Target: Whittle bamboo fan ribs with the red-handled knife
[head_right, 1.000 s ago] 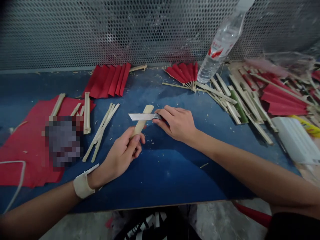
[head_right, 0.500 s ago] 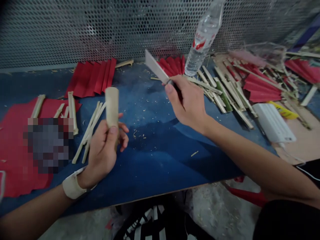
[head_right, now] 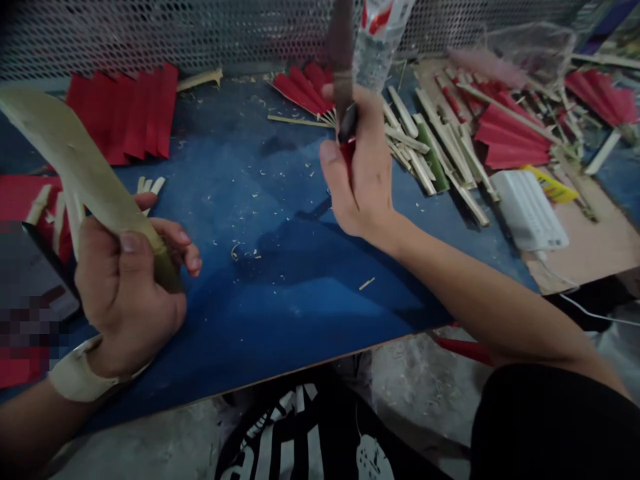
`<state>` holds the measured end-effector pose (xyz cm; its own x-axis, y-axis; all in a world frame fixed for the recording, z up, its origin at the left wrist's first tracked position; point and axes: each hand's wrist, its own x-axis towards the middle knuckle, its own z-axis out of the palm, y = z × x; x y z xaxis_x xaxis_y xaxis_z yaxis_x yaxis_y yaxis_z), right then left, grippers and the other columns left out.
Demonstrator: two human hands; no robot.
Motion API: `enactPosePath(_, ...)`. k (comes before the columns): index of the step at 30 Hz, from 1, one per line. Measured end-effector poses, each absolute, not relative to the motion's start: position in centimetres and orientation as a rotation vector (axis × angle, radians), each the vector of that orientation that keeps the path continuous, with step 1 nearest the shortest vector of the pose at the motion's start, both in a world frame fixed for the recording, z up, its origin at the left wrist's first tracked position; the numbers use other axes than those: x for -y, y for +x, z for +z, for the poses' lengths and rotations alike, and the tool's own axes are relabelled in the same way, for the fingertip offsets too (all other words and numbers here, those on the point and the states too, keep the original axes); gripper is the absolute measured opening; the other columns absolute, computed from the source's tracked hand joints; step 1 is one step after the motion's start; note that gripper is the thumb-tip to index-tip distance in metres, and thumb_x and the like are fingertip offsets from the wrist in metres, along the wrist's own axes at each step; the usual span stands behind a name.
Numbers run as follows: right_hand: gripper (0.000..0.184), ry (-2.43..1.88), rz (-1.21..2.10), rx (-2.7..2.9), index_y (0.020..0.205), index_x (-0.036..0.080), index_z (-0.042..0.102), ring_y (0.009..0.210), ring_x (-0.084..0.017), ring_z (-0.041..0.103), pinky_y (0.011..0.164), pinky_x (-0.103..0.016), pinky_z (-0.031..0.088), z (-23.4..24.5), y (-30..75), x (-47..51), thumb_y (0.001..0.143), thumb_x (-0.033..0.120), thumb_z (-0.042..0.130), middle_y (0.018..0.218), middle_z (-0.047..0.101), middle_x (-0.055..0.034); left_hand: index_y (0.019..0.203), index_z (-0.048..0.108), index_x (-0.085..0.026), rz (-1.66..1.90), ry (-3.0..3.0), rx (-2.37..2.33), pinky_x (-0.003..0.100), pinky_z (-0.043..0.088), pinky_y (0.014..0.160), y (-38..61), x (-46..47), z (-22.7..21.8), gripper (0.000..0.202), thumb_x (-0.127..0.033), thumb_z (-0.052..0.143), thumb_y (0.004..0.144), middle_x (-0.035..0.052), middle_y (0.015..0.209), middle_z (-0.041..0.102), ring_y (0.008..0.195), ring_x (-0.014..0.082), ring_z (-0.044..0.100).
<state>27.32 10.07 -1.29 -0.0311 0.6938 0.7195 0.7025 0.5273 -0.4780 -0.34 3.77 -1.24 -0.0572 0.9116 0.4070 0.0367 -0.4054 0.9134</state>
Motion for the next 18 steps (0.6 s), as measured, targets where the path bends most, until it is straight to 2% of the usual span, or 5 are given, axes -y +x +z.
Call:
enactPosePath(4, 0.045, -1.132, 0.006, 1.833, 0.144, 0.024, 0.042, 0.094, -0.025, 0.058, 0.093, -0.044, 0.053, -1.2, 27.4, -10.0, 0.110, 0.051, 0.027, 0.111, 0.056, -0.0107, 0.122, 0.073, -0.027, 1.570, 1.515, -1.035, 0.028, 0.048, 0.047, -0.2, -3.9, -1.0, 0.026, -0.043, 0.062, 0.105, 0.0000, 0.084, 0.069, 0.056, 0.0107, 0.057)
enactPosePath(7, 0.041, -1.033, -0.061, 1.886, 0.142, 0.023, 0.045, 0.104, -0.026, 0.061, 0.095, -0.046, 0.054, -1.3, 27.4, -10.0, 0.111, 0.047, 0.033, 0.117, 0.060, -0.0126, 0.121, 0.072, -0.029, 1.581, 1.521, -1.075, 0.028, 0.049, 0.049, -0.3, -3.8, -0.8, 0.025, -0.044, 0.059, 0.106, 0.0005, 0.085, 0.068, 0.059, 0.0111, 0.057)
enactPosePath(10, 0.034, -0.921, -0.098, 1.936, 0.140, 0.025, 0.051, 0.107, -0.025, 0.063, 0.091, -0.043, 0.056, -1.6, 27.3, -10.0, 0.112, 0.040, 0.041, 0.124, 0.063, -0.0121, 0.123, 0.072, -0.032, 1.561, 1.551, -1.058, 0.028, 0.051, 0.052, -0.4, -3.5, -0.7, 0.023, -0.042, 0.059, 0.107, 0.0011, 0.087, 0.068, 0.063, 0.0121, 0.059)
enactPosePath(14, 0.032, -0.907, -0.136, 1.984, 0.138, 0.025, 0.056, 0.098, -0.023, 0.066, 0.085, -0.042, 0.057, -0.9, 27.5, -10.4, 0.111, 0.037, 0.043, 0.120, 0.069, -0.0099, 0.123, 0.072, -0.035, 1.538, 1.493, -1.088, 0.031, 0.050, 0.054, -0.3, -3.0, -0.5, 0.022, -0.043, 0.060, 0.106, 0.0026, 0.084, 0.066, 0.062, 0.0138, 0.059)
enactPosePath(18, 0.037, -1.082, -0.211, 2.088, 0.132, 0.025, 0.064, 0.086, -0.022, 0.066, 0.079, -0.043, 0.056, 1.9, 28.2, -9.8, 0.108, 0.047, 0.046, 0.110, 0.071, -0.0096, 0.120, 0.070, -0.035, 1.553, 1.454, -1.130, 0.034, 0.050, 0.057, -0.2, -2.9, -0.1, 0.023, -0.047, 0.057, 0.106, 0.0026, 0.084, 0.065, 0.064, 0.0157, 0.062)
